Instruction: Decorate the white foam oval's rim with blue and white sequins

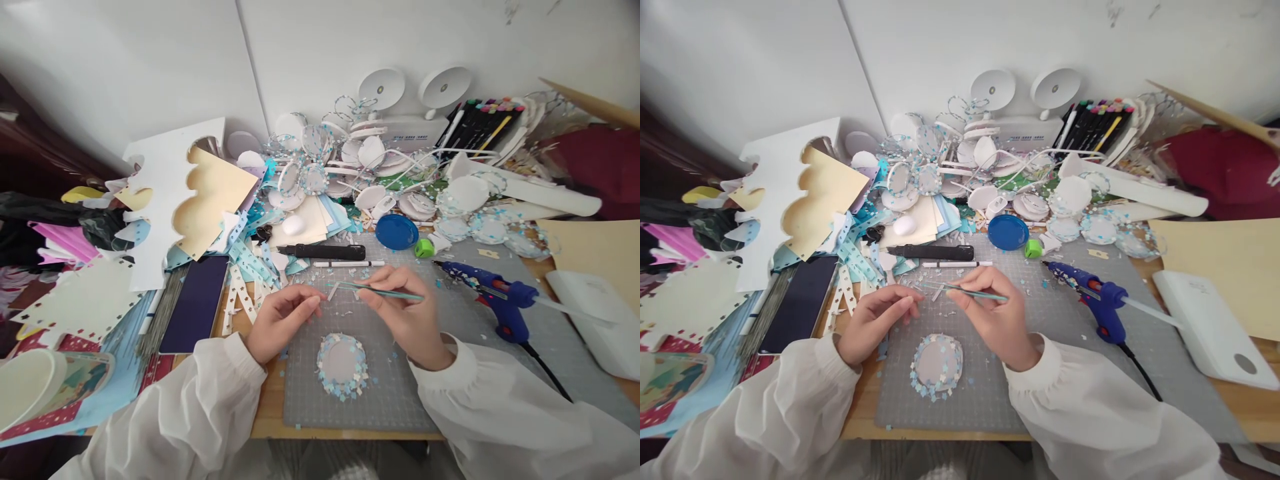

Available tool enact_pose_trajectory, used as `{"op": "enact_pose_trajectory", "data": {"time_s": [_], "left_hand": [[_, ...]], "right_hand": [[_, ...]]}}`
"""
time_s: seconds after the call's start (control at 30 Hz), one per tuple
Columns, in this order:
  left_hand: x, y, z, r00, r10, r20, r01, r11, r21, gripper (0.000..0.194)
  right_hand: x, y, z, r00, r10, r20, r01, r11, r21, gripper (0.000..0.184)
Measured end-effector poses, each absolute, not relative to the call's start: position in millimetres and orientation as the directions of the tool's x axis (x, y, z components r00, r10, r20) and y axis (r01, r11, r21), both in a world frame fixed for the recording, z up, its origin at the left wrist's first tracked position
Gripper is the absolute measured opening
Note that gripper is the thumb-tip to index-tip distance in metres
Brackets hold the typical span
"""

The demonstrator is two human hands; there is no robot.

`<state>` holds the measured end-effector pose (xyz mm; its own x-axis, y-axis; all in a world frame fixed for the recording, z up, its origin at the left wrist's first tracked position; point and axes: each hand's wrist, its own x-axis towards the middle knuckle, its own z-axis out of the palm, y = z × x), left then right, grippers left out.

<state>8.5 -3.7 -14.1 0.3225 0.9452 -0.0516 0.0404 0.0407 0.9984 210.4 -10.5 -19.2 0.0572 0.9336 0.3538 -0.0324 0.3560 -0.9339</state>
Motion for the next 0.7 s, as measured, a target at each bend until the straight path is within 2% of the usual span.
{"op": "enact_pose_trajectory", "data": {"time_s": [0.13,0.23,0.37,0.53,0.7], "left_hand": [[6.9,-2.1,-14.6,0.227,0.973,-0.052,0.038,0.044,0.998,0.028],[6.5,-1.1,-14.2,0.191,0.980,-0.058,0.004,0.058,0.998,0.026],[8.0,-1.5,-14.4,0.245,0.966,-0.079,-0.038,0.092,0.995,0.029],[8.4,-3.2,-17.2,0.275,0.960,-0.061,0.012,0.060,0.998,0.025],[8.5,-2.2,-18.0,0.222,0.975,-0.021,-0.005,0.022,1.000,0.020]], "right_hand": [[206.8,-14.1,-18.7,-0.106,0.854,0.510,0.162,0.521,-0.838,0.018],[207.8,-14.4,-19.5,-0.162,0.824,0.542,0.200,0.566,-0.800,0.019],[209.2,-15.0,-17.5,-0.160,0.840,0.518,0.130,0.538,-0.833,0.021],[209.7,-16.7,-13.9,-0.124,0.896,0.427,0.011,0.432,-0.902,0.019],[220.0,-9.7,-13.2,0.080,0.927,0.366,-0.059,0.371,-0.927,0.018]]}}
